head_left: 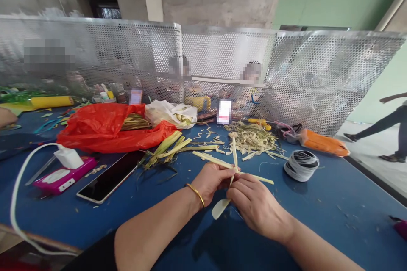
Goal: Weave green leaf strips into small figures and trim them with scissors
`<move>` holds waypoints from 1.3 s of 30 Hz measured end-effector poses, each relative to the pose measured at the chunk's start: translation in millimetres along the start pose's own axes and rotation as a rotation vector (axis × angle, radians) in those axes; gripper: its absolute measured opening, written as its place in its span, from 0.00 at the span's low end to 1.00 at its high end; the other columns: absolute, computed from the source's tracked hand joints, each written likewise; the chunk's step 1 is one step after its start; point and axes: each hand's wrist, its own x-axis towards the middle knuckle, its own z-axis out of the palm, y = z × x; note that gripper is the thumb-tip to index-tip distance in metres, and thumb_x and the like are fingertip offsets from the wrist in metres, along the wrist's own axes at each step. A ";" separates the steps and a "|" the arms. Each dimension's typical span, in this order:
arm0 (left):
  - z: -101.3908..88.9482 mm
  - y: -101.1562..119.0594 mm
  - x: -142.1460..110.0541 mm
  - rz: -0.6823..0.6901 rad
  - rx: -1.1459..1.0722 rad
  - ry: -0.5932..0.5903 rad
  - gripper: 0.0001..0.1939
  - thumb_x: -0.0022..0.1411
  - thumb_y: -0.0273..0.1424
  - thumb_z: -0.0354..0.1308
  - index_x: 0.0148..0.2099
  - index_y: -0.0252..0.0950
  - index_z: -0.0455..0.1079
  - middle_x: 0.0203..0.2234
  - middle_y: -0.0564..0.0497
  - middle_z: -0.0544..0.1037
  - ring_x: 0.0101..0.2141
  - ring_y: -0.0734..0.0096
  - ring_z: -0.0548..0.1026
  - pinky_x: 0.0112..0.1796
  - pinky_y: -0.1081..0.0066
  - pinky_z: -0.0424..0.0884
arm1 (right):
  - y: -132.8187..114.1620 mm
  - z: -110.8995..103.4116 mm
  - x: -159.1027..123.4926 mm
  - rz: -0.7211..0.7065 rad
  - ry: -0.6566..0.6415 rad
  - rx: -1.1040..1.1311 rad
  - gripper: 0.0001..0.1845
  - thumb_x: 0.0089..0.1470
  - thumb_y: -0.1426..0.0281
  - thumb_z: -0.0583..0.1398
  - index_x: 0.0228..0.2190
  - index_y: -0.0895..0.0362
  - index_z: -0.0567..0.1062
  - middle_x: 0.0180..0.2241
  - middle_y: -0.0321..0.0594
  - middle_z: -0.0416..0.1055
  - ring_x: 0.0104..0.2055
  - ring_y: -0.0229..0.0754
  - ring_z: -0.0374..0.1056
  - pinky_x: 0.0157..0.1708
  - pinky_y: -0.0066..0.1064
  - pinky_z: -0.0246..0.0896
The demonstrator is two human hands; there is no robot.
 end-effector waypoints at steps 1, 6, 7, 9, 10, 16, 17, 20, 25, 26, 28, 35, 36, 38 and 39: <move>-0.7 0.8 0.2 0.000 0.008 -0.001 0.14 0.43 0.34 0.71 0.29 0.29 0.77 0.22 0.49 0.77 0.24 0.77 0.71 0.29 0.78 0.67 | 1.1 -1.8 0.2 0.003 -0.003 0.008 0.14 0.61 0.79 0.45 0.32 0.57 0.68 0.27 0.40 0.70 0.32 0.40 0.65 0.43 0.36 0.57; -4.8 6.9 2.2 -0.041 0.002 0.045 0.10 0.51 0.32 0.65 0.32 0.29 0.76 0.24 0.48 0.77 0.25 0.74 0.75 0.33 0.73 0.72 | 17.1 -10.1 -2.7 0.405 0.150 -0.189 0.13 0.64 0.66 0.50 0.44 0.58 0.68 0.33 0.44 0.73 0.35 0.45 0.68 0.38 0.35 0.56; -5.1 7.7 2.1 -0.050 0.008 0.053 0.11 0.53 0.34 0.64 0.33 0.29 0.76 0.24 0.48 0.77 0.25 0.73 0.75 0.34 0.72 0.72 | 20.4 -10.3 -3.6 0.481 0.127 -0.222 0.13 0.64 0.64 0.50 0.41 0.58 0.69 0.32 0.44 0.73 0.35 0.45 0.68 0.37 0.35 0.55; -5.0 8.1 1.8 -0.041 0.055 0.067 0.12 0.55 0.36 0.62 0.33 0.29 0.75 0.24 0.48 0.76 0.25 0.73 0.74 0.31 0.72 0.73 | 24.4 -9.2 -4.7 0.540 -0.006 -0.196 0.14 0.64 0.63 0.49 0.33 0.56 0.70 0.27 0.40 0.72 0.31 0.43 0.67 0.36 0.33 0.54; -4.8 7.6 1.8 -0.028 0.089 0.078 0.12 0.54 0.35 0.63 0.32 0.29 0.75 0.23 0.49 0.75 0.23 0.75 0.73 0.29 0.74 0.72 | 24.9 -8.5 -4.9 0.545 -0.073 -0.153 0.16 0.64 0.64 0.49 0.29 0.55 0.69 0.23 0.37 0.71 0.27 0.41 0.66 0.35 0.32 0.53; -6.2 2.9 7.8 -0.013 0.197 0.123 0.06 0.50 0.27 0.64 0.27 0.30 0.71 0.16 0.55 0.70 0.15 0.81 0.66 0.21 0.77 0.67 | 24.2 -17.1 -3.7 0.592 -0.179 0.030 0.18 0.63 0.67 0.49 0.22 0.55 0.65 0.20 0.32 0.66 0.23 0.36 0.60 0.33 0.27 0.50; -7.0 2.7 9.0 -0.015 0.194 0.122 0.06 0.50 0.27 0.64 0.27 0.30 0.71 0.16 0.55 0.70 0.15 0.81 0.65 0.20 0.77 0.67 | 25.7 -20.2 -4.0 0.606 -0.186 0.040 0.17 0.62 0.67 0.50 0.22 0.55 0.65 0.20 0.32 0.66 0.23 0.36 0.60 0.31 0.27 0.49; -9.2 3.5 10.1 -0.017 0.169 0.092 0.08 0.49 0.28 0.65 0.25 0.30 0.70 0.16 0.55 0.70 0.15 0.80 0.66 0.20 0.77 0.67 | 31.3 -27.5 -5.3 0.649 -0.190 0.051 0.17 0.61 0.67 0.51 0.21 0.54 0.67 0.20 0.33 0.67 0.24 0.37 0.60 0.27 0.27 0.46; -9.7 7.2 6.2 -0.053 0.119 0.057 0.13 0.56 0.36 0.61 0.28 0.29 0.72 0.20 0.51 0.73 0.19 0.77 0.70 0.27 0.72 0.72 | 36.4 -30.2 -5.9 0.641 -0.183 -0.009 0.17 0.61 0.69 0.50 0.22 0.55 0.69 0.20 0.34 0.68 0.24 0.38 0.61 0.30 0.28 0.49; -9.2 7.5 5.5 -0.056 0.113 0.052 0.14 0.57 0.38 0.60 0.30 0.29 0.72 0.21 0.50 0.74 0.19 0.77 0.70 0.27 0.72 0.72 | 37.3 -29.7 -6.0 0.633 -0.187 -0.007 0.17 0.61 0.69 0.50 0.22 0.55 0.70 0.20 0.34 0.68 0.25 0.38 0.61 0.32 0.29 0.50; -7.7 7.1 4.4 -0.060 0.130 0.053 0.13 0.58 0.36 0.59 0.31 0.29 0.73 0.21 0.50 0.74 0.18 0.78 0.70 0.27 0.73 0.72 | 39.8 -27.1 -6.6 0.626 -0.185 0.041 0.17 0.61 0.67 0.50 0.24 0.54 0.73 0.23 0.36 0.71 0.27 0.39 0.64 0.36 0.31 0.51; -0.9 -1.4 0.1 -0.064 0.184 -0.005 0.11 0.52 0.34 0.64 0.28 0.30 0.72 0.18 0.52 0.73 0.16 0.80 0.67 0.21 0.77 0.67 | 41.8 -5.2 -7.6 1.014 0.037 0.885 0.21 0.54 0.53 0.56 0.25 0.58 0.75 0.23 0.35 0.69 0.26 0.37 0.62 0.29 0.28 0.54; -0.1 -2.7 -0.6 -0.065 0.192 -0.028 0.12 0.52 0.35 0.64 0.27 0.30 0.72 0.18 0.52 0.72 0.16 0.80 0.67 0.20 0.77 0.66 | 39.5 -2.4 -6.7 1.043 0.107 1.021 0.21 0.51 0.53 0.59 0.24 0.58 0.74 0.21 0.34 0.67 0.26 0.36 0.61 0.29 0.28 0.55; 1.2 -5.1 -1.5 -0.061 0.215 -0.061 0.12 0.51 0.35 0.64 0.26 0.30 0.71 0.17 0.53 0.71 0.16 0.81 0.65 0.18 0.78 0.65 | 33.9 2.8 -4.6 1.093 0.235 1.207 0.19 0.45 0.55 0.64 0.21 0.59 0.72 0.20 0.33 0.66 0.24 0.35 0.60 0.29 0.28 0.55; 1.8 -6.0 -1.6 -0.054 0.229 -0.069 0.11 0.51 0.35 0.64 0.26 0.30 0.72 0.17 0.53 0.71 0.15 0.81 0.65 0.18 0.78 0.64 | 31.3 5.5 -3.5 1.121 0.286 1.250 0.19 0.43 0.56 0.65 0.20 0.59 0.71 0.19 0.33 0.65 0.23 0.34 0.59 0.28 0.28 0.55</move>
